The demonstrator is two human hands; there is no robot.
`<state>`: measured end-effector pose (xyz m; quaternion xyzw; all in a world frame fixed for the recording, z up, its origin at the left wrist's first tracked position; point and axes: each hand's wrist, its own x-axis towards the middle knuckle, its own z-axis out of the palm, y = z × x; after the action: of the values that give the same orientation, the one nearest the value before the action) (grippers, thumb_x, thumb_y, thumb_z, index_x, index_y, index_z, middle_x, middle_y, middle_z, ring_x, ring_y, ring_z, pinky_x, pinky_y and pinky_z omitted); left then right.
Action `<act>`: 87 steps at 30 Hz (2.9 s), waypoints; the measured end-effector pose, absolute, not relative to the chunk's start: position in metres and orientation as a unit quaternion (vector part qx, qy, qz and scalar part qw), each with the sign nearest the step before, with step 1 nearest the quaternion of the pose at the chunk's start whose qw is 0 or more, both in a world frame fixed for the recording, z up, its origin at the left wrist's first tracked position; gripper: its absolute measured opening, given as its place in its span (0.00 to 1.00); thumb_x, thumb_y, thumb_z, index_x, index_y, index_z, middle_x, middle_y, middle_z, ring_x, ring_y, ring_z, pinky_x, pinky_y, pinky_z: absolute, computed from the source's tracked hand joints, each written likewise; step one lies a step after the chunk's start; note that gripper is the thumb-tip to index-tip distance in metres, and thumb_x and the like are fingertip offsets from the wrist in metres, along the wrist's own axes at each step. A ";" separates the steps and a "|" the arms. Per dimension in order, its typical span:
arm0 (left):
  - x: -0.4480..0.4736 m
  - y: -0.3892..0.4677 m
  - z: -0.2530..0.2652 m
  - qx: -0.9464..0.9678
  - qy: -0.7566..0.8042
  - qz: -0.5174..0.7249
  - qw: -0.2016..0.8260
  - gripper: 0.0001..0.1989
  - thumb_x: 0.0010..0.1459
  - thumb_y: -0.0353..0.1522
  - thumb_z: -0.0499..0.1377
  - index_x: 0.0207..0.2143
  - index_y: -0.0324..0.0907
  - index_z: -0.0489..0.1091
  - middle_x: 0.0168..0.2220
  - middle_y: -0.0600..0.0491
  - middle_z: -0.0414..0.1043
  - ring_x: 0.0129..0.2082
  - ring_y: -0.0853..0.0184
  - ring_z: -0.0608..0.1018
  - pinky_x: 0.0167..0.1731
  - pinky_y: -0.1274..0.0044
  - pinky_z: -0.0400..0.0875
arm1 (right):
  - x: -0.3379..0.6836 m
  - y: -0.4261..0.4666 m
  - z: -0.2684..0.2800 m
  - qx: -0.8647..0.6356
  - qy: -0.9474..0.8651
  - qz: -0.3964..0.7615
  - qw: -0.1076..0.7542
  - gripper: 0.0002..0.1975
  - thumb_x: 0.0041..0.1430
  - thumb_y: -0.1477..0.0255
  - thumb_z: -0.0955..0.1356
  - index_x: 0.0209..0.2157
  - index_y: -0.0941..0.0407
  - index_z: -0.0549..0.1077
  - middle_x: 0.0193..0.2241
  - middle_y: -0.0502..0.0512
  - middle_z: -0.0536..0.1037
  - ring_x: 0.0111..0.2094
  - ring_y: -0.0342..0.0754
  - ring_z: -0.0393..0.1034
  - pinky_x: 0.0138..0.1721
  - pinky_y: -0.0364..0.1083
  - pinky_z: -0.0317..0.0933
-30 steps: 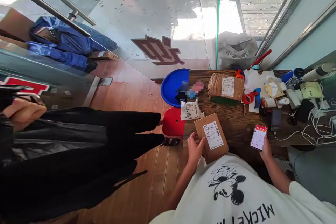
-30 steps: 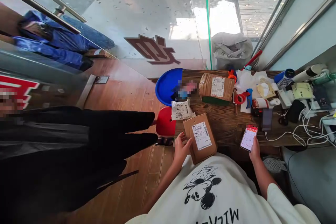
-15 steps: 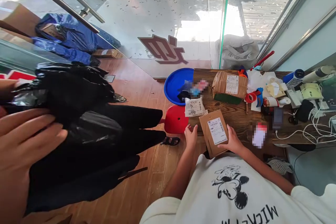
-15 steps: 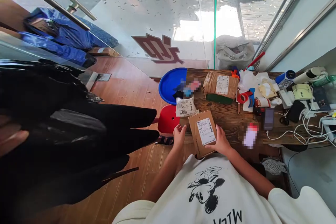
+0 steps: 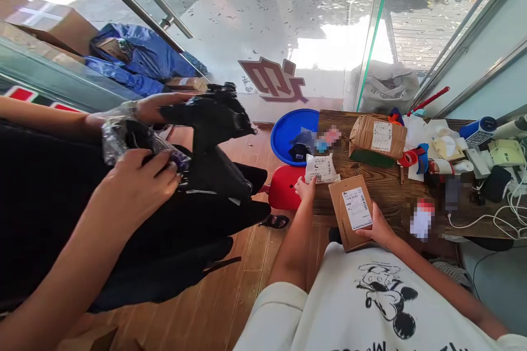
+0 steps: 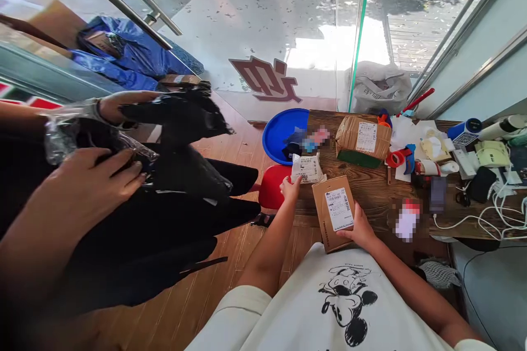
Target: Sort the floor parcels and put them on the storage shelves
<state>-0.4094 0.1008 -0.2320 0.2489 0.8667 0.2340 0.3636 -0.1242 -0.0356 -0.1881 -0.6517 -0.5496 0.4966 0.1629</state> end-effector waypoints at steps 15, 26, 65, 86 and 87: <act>-0.340 0.117 -0.158 0.520 0.708 0.384 0.284 0.24 0.61 0.31 0.60 0.60 0.42 0.64 0.61 0.40 0.62 0.66 0.52 0.63 0.69 0.58 0.55 | -0.104 0.026 -0.192 -0.720 -0.508 0.370 0.295 0.53 0.47 0.42 0.74 0.64 0.57 0.57 0.63 0.72 0.60 0.67 0.67 0.56 0.69 0.67 0.50; -0.252 0.223 -0.127 0.783 0.562 0.175 0.201 0.36 0.60 0.33 0.59 0.70 0.35 0.58 0.72 0.39 0.56 0.72 0.47 0.57 0.71 0.49 0.46 | -0.074 0.199 -0.158 -0.667 -0.665 0.034 0.335 0.27 0.72 0.56 0.60 0.60 0.60 0.70 0.57 0.69 0.72 0.60 0.62 0.62 0.64 0.65 0.58; -0.277 0.231 -0.150 0.893 0.450 -0.003 0.018 0.26 0.66 0.26 0.55 0.65 0.28 0.65 0.65 0.32 0.66 0.67 0.46 0.69 0.63 0.60 0.71 | -0.068 0.191 -0.163 -0.597 -0.789 -0.036 0.140 0.42 0.47 0.55 0.81 0.63 0.50 0.72 0.57 0.63 0.72 0.54 0.65 0.58 0.63 0.64 0.53; -0.247 0.253 -0.126 0.869 0.478 -0.082 0.096 0.20 0.64 0.21 0.55 0.57 0.31 0.74 0.58 0.37 0.72 0.61 0.56 0.72 0.54 0.70 0.76 | -0.065 0.199 -0.170 -0.593 -0.794 0.000 0.133 0.42 0.49 0.60 0.80 0.65 0.52 0.69 0.58 0.65 0.72 0.54 0.65 0.61 0.65 0.69 0.50; -0.246 0.256 -0.124 0.865 0.482 -0.082 0.109 0.20 0.62 0.23 0.57 0.57 0.31 0.74 0.58 0.36 0.72 0.61 0.55 0.72 0.55 0.70 0.76 | -0.064 0.201 -0.170 -0.590 -0.795 0.001 0.139 0.43 0.48 0.61 0.80 0.64 0.53 0.69 0.58 0.65 0.72 0.54 0.65 0.61 0.65 0.69 0.50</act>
<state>-0.2456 0.2560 -0.1237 0.8653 0.4824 -0.0818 0.1086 -0.0645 0.2009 -0.1699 -0.5905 -0.7950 0.0007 0.1393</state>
